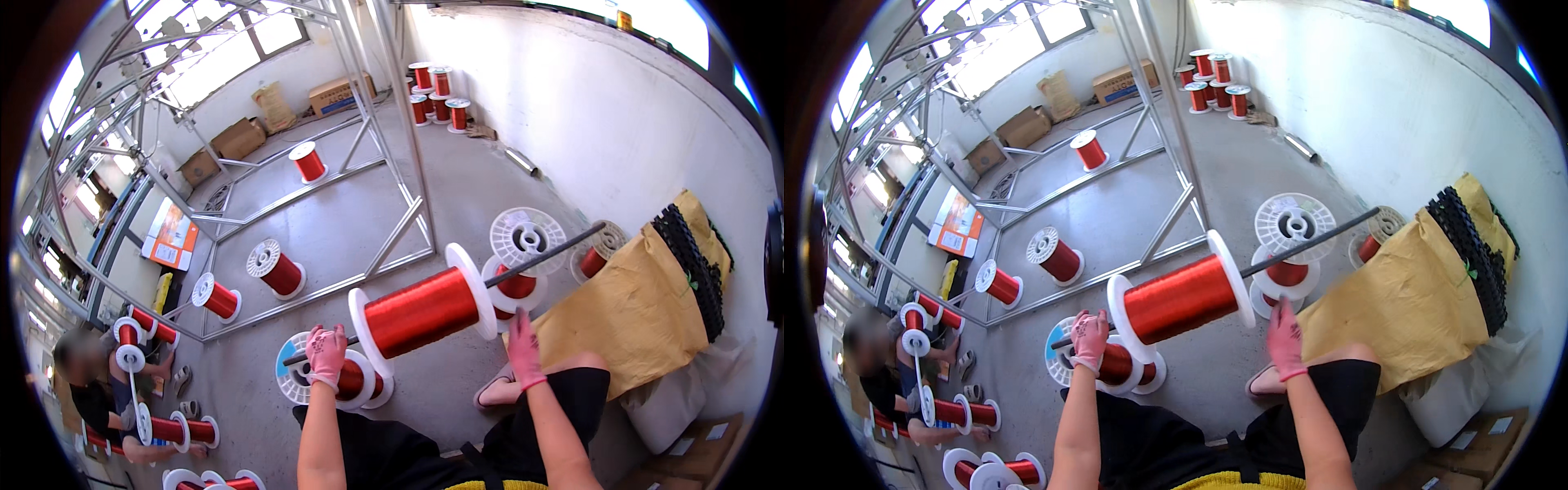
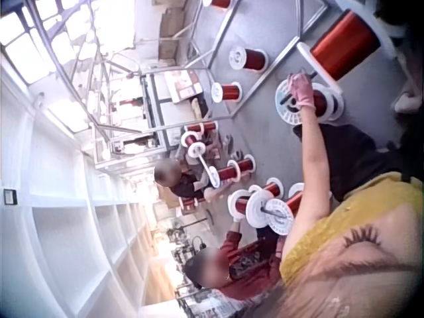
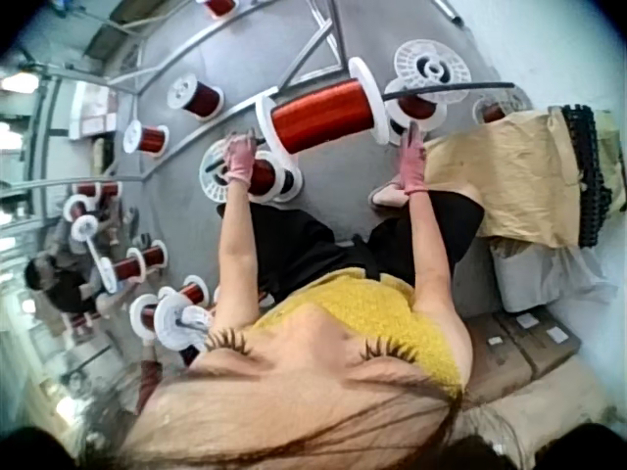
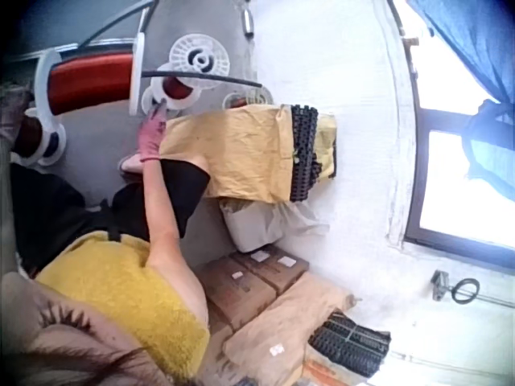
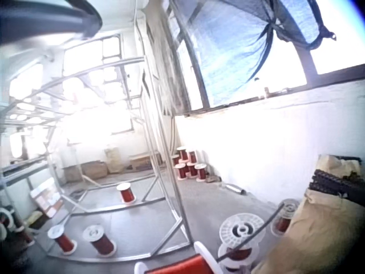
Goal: The person winds red wire from a larger spool onto a smaller spool by rotating it on a metal rod.
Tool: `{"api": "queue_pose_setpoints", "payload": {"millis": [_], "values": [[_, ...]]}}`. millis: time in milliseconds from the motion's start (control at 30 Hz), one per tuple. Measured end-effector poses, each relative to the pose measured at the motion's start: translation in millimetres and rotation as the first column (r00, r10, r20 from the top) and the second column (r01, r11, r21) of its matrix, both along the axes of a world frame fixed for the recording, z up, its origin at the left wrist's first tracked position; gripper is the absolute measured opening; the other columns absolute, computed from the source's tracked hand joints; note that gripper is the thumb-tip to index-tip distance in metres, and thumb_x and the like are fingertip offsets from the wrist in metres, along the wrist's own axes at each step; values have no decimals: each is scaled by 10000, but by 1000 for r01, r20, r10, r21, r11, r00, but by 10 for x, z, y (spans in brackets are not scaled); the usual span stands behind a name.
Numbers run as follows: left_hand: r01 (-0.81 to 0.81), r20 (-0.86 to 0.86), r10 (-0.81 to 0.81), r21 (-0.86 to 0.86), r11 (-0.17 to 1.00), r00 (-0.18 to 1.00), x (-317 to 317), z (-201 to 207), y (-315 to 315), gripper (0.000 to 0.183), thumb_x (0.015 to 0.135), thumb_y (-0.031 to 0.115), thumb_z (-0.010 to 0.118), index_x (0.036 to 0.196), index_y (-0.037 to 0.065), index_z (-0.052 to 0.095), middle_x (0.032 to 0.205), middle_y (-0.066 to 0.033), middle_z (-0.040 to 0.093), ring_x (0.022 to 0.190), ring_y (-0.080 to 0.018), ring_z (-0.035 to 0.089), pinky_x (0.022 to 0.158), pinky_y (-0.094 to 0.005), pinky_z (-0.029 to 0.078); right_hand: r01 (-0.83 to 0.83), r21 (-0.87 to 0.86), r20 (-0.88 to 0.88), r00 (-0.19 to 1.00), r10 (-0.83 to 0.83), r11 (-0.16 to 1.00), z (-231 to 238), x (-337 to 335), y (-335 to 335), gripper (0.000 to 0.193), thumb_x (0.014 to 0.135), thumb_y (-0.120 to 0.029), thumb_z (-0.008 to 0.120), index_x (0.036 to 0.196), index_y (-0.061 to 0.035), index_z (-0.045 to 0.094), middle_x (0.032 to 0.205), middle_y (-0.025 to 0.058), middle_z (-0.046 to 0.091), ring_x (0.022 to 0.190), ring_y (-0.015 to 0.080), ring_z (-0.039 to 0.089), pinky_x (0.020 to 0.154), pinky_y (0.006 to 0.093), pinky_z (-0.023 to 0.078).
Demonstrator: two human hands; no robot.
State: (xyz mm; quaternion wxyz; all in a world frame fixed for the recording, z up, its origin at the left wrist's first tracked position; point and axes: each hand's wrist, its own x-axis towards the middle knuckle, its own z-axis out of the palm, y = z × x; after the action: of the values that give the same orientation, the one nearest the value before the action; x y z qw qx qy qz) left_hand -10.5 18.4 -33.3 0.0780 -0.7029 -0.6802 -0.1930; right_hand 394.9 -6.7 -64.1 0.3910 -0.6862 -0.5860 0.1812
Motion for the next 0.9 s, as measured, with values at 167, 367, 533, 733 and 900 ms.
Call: {"api": "queue_pose_setpoints", "payload": {"millis": [167, 367, 533, 733, 900], "values": [[-24, 2, 24, 30, 999, 1000, -1, -22, -9, 492, 901, 291, 382, 585, 19, 641, 630, -135, 626, 761, -286, 600, 933, -359, 385, -98, 232, 13, 995, 98, 968, 1385, -435, 786, 464, 892, -272, 495, 1170, 98, 467, 1114, 263, 555, 1057, 365, 528, 886, 395, 421], [3, 26, -3, 0, 1000, 1000, -2, 16, -19, 493, 897, 281, 376, 578, 4, 631, 623, -146, 621, 758, -286, 601, 940, -362, 387, -79, -317, 359, 912, 197, 945, 1449, -861, 1432, 571, 843, -444, 519, 1082, 75, 501, 1059, 245, 591, 1014, 376, 559, 878, 423, 426], [20, 38, -21, 9, 1000, 999, 0, 7, -36, 461, 890, 254, 397, 574, 10, 627, 618, -135, 621, 730, -269, 604, 942, -356, 385, -130, 227, 50, 991, 122, 965, 748, -584, 707, 401, 887, -252, 518, 1133, 63, 478, 1025, 262, 580, 947, 412, 555, 834, 450, 429], [112, -173, -77, 205, 972, 982, -35, -69, 103, 435, 892, 252, 405, 566, 40, 599, 619, -128, 617, 696, -292, 593, 907, -381, 404, 209, -570, 675, 671, 308, 794, -990, -13, -328, 557, 859, -247, 426, 1298, 84, 334, 1315, 245, 397, 1234, 368, 366, 1052, 437, 245], [69, -76, -64, 69, 995, 995, -57, -92, -26, 445, 898, 251, 390, 578, 43, 618, 619, -142, 617, 701, -296, 597, 906, -377, 401, 9, -162, 432, 900, 62, 987, -1494, -54, -196, 448, 854, -288, 503, 1161, 28, 426, 1094, 201, 540, 1072, 330, 510, 907, 422, 399]]}}
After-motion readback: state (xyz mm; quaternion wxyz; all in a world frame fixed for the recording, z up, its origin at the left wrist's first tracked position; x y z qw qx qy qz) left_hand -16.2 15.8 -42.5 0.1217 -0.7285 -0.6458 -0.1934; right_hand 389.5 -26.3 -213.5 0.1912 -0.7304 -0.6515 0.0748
